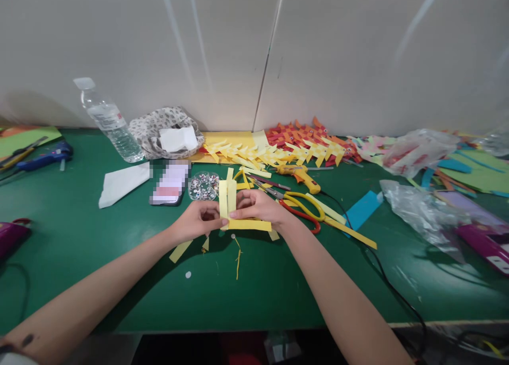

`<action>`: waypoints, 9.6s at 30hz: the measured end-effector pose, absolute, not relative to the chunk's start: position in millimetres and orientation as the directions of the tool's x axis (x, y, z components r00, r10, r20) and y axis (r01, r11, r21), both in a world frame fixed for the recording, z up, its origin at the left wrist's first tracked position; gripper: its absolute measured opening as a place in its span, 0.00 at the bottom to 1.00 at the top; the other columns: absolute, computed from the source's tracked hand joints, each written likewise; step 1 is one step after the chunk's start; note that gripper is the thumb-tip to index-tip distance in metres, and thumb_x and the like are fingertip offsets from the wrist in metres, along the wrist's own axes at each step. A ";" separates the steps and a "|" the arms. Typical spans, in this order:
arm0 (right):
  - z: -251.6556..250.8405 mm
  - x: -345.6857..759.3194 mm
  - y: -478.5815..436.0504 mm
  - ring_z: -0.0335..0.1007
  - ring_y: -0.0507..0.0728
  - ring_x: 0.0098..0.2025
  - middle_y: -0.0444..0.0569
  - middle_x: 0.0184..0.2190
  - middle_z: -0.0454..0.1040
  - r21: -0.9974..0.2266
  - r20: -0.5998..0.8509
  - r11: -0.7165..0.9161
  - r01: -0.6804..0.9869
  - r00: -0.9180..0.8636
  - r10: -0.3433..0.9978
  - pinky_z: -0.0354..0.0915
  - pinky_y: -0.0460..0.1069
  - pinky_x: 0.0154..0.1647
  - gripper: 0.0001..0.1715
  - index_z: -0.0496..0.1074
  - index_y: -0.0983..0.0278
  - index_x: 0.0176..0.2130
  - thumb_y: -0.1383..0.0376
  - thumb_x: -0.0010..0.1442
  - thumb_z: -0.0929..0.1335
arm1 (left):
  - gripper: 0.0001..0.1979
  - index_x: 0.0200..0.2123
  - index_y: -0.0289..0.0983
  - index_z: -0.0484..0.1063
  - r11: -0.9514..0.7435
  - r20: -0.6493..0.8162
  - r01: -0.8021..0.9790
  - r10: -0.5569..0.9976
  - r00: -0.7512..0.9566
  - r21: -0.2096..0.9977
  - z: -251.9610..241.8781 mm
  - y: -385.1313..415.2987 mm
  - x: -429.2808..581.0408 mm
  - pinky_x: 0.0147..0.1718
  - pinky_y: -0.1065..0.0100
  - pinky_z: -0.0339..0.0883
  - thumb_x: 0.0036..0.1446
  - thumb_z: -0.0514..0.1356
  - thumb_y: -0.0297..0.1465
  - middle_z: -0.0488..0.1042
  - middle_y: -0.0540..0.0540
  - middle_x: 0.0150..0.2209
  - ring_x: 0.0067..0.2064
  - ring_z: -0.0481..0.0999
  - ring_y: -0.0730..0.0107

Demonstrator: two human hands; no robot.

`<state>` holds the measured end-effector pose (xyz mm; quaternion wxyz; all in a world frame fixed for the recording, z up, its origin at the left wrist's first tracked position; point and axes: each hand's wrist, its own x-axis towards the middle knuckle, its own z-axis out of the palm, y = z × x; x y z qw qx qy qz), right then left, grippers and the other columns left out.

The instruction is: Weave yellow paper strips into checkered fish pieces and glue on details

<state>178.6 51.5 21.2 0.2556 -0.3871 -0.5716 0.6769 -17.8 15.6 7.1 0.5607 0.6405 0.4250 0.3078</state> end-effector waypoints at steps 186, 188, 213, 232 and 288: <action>23.0 163.3 49.7 0.71 0.50 0.31 0.39 0.26 0.74 -0.902 0.007 0.124 -0.414 0.272 0.962 0.70 0.50 0.42 0.15 0.70 0.61 0.26 0.66 0.36 0.77 | 0.15 0.35 0.35 0.70 -0.038 0.023 -0.174 0.996 -0.089 0.984 12.8 22.2 -15.0 0.14 0.77 0.54 0.45 0.67 0.35 0.72 0.51 0.27 0.20 0.64 0.80; 22.4 162.9 49.9 0.71 0.50 0.30 0.39 0.26 0.74 -0.900 0.000 0.117 -0.421 0.268 0.964 0.70 0.50 0.42 0.15 0.70 0.61 0.26 0.66 0.36 0.77 | 0.15 0.35 0.36 0.70 -0.036 0.022 -0.169 0.996 -0.088 0.985 13.1 22.3 -14.7 0.14 0.77 0.54 0.45 0.67 0.35 0.72 0.51 0.27 0.21 0.65 0.80; 22.1 162.2 48.0 0.71 0.51 0.31 0.41 0.26 0.75 -0.915 0.028 0.131 -0.382 0.262 0.965 0.70 0.51 0.42 0.14 0.71 0.62 0.26 0.65 0.37 0.77 | 0.15 0.37 0.36 0.70 -0.032 0.017 -0.172 0.996 -0.085 0.985 10.0 23.8 -14.5 0.13 0.77 0.53 0.46 0.67 0.34 0.74 0.49 0.30 0.24 0.70 0.76; 21.2 163.5 50.0 0.71 0.50 0.31 0.40 0.26 0.74 -0.909 0.024 0.137 -0.394 0.277 0.961 0.69 0.50 0.41 0.13 0.71 0.62 0.26 0.67 0.38 0.76 | 0.15 0.37 0.36 0.70 -0.034 0.027 -0.138 0.998 -0.056 0.990 9.3 22.4 -13.8 0.13 0.77 0.54 0.47 0.66 0.35 0.74 0.48 0.30 0.25 0.70 0.75; 15.8 167.3 47.4 0.67 0.51 0.31 0.41 0.27 0.69 -0.944 0.196 0.242 -0.225 0.208 0.958 0.67 0.49 0.35 0.15 0.69 0.61 0.34 0.63 0.44 0.74 | 0.18 0.40 0.35 0.70 -0.045 0.028 -0.155 0.994 -0.107 0.987 12.4 22.5 -13.8 0.13 0.79 0.54 0.46 0.66 0.35 0.75 0.48 0.31 0.23 0.69 0.79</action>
